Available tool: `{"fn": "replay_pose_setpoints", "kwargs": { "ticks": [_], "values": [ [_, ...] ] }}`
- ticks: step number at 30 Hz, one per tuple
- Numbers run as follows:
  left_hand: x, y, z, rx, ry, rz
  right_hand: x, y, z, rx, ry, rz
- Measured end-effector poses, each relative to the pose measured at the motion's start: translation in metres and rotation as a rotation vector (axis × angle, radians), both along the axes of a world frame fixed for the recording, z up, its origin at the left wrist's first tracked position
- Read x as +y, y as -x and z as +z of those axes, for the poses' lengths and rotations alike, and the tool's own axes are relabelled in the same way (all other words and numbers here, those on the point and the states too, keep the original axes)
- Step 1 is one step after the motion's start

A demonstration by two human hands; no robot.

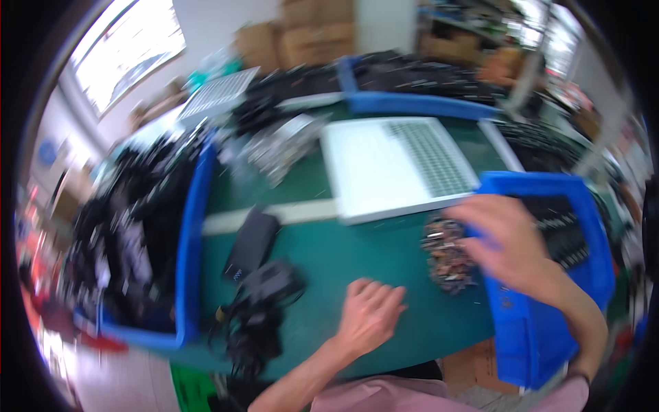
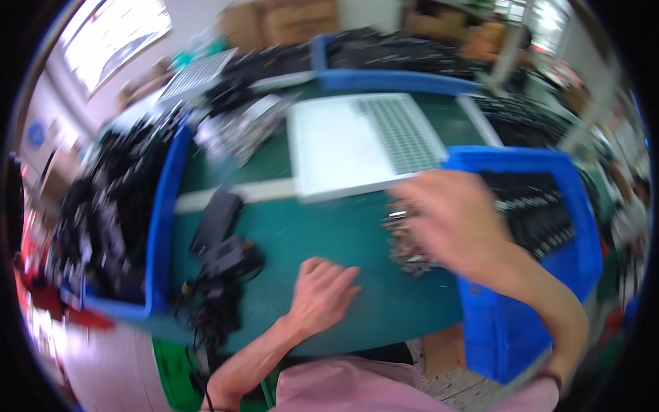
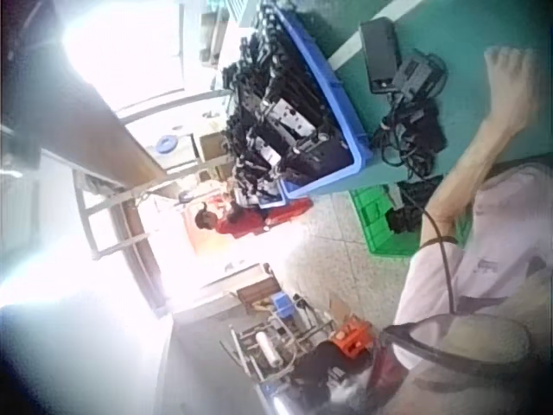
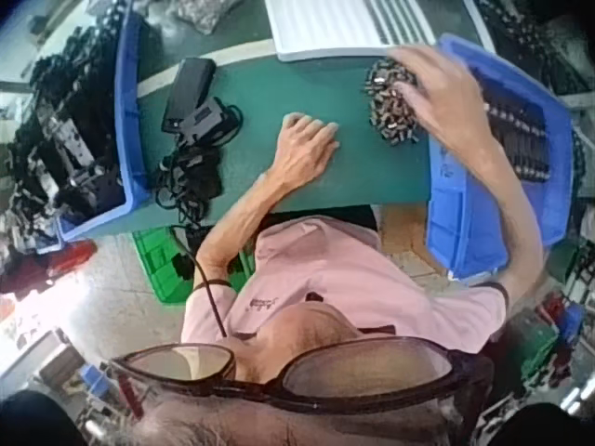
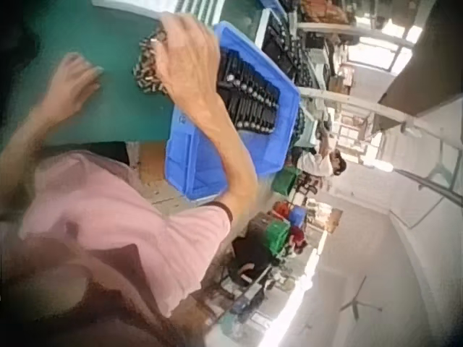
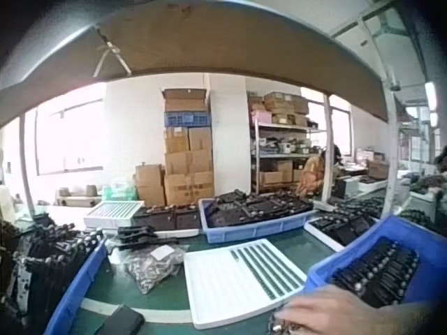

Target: The person assembles small electronic components by hand, inserting green electronic parts into a black plastic housing.

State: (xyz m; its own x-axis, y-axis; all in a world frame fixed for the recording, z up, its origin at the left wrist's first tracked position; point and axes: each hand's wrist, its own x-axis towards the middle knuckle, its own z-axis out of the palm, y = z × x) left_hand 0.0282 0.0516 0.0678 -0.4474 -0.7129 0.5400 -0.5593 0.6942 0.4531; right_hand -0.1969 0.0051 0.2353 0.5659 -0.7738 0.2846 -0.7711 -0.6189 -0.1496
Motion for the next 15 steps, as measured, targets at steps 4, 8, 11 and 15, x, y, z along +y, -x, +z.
{"fn": "replay_pose_setpoints", "kwargs": {
  "ticks": [4, 8, 11, 15],
  "values": [
    [0.004, -0.005, -0.008, -0.065, 0.013, 0.037, -0.034, -0.073, -0.054, 0.142, -0.083, 0.229],
    [0.003, 0.01, -0.004, -0.084, 0.053, -0.014, -0.04, -0.097, -0.083, 0.172, -0.109, 0.298],
    [0.008, 0.017, -0.005, -0.073, 0.112, 0.0, -0.038, -0.097, -0.087, 0.183, -0.268, 0.43],
    [0.007, 0.012, -0.004, -0.122, 0.077, 0.023, -0.052, -0.098, -0.084, 0.129, -0.405, 0.416]
  ]
}}
